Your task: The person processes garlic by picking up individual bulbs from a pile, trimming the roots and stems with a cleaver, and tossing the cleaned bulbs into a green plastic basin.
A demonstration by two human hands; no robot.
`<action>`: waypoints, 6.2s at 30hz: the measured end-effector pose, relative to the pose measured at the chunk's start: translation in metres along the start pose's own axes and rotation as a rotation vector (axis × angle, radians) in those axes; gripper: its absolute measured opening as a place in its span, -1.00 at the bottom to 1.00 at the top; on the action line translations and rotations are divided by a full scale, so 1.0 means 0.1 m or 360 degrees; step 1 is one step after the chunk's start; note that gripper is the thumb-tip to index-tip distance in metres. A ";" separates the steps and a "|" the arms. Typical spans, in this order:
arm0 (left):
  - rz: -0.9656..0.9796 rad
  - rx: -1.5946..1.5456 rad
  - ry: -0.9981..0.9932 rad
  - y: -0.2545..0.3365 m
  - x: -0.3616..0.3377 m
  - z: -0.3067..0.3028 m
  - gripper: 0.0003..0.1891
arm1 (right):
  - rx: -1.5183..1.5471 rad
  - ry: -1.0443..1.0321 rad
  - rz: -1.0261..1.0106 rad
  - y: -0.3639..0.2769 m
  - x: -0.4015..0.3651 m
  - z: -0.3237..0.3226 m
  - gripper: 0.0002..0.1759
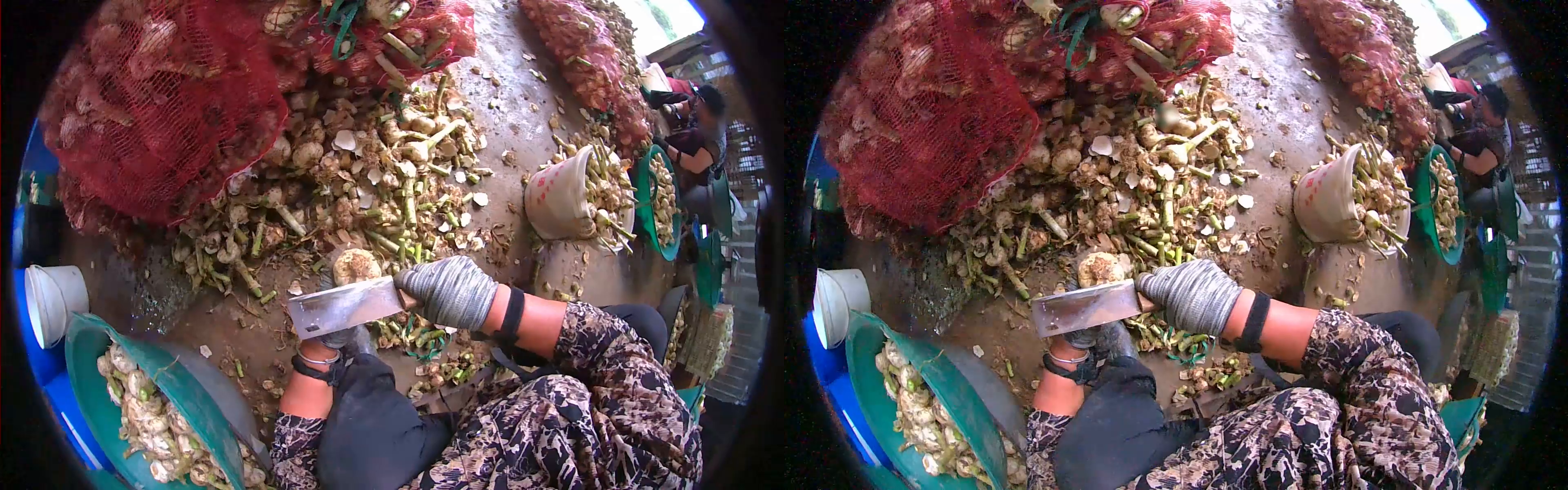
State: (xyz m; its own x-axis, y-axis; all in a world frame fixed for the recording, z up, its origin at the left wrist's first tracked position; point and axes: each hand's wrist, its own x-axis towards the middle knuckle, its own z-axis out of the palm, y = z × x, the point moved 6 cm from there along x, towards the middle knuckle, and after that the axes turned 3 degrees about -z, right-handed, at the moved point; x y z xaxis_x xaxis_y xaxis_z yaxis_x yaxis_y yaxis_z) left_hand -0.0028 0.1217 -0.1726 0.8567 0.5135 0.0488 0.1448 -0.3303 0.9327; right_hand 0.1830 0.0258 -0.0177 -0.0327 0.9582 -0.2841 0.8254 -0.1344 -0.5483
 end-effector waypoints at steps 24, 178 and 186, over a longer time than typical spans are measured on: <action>0.0176 0.0189 0.0090 1.15 0.53 -0.12 -0.03 | 0.2128 0.0069 0.0859 0.27 -0.02 0.48 -0.33; -0.0439 -0.0770 0.0147 0.50 0.34 -0.45 -0.56 | 0.0047 0.0113 0.0028 0.07 0.06 0.09 -0.77; -0.0271 0.0058 0.0053 0.26 0.06 -0.24 -0.51 | 0.0087 0.0112 0.0029 -0.17 -0.05 0.08 -0.83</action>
State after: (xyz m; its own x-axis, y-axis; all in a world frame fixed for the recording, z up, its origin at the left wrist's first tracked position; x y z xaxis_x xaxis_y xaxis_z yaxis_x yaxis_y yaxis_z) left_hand -0.0060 0.1350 -0.1397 0.8013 0.5904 -0.0964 0.3050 -0.2646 0.9148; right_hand 0.1647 0.0217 -0.0135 0.0233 0.9706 -0.2395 0.7934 -0.1638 -0.5863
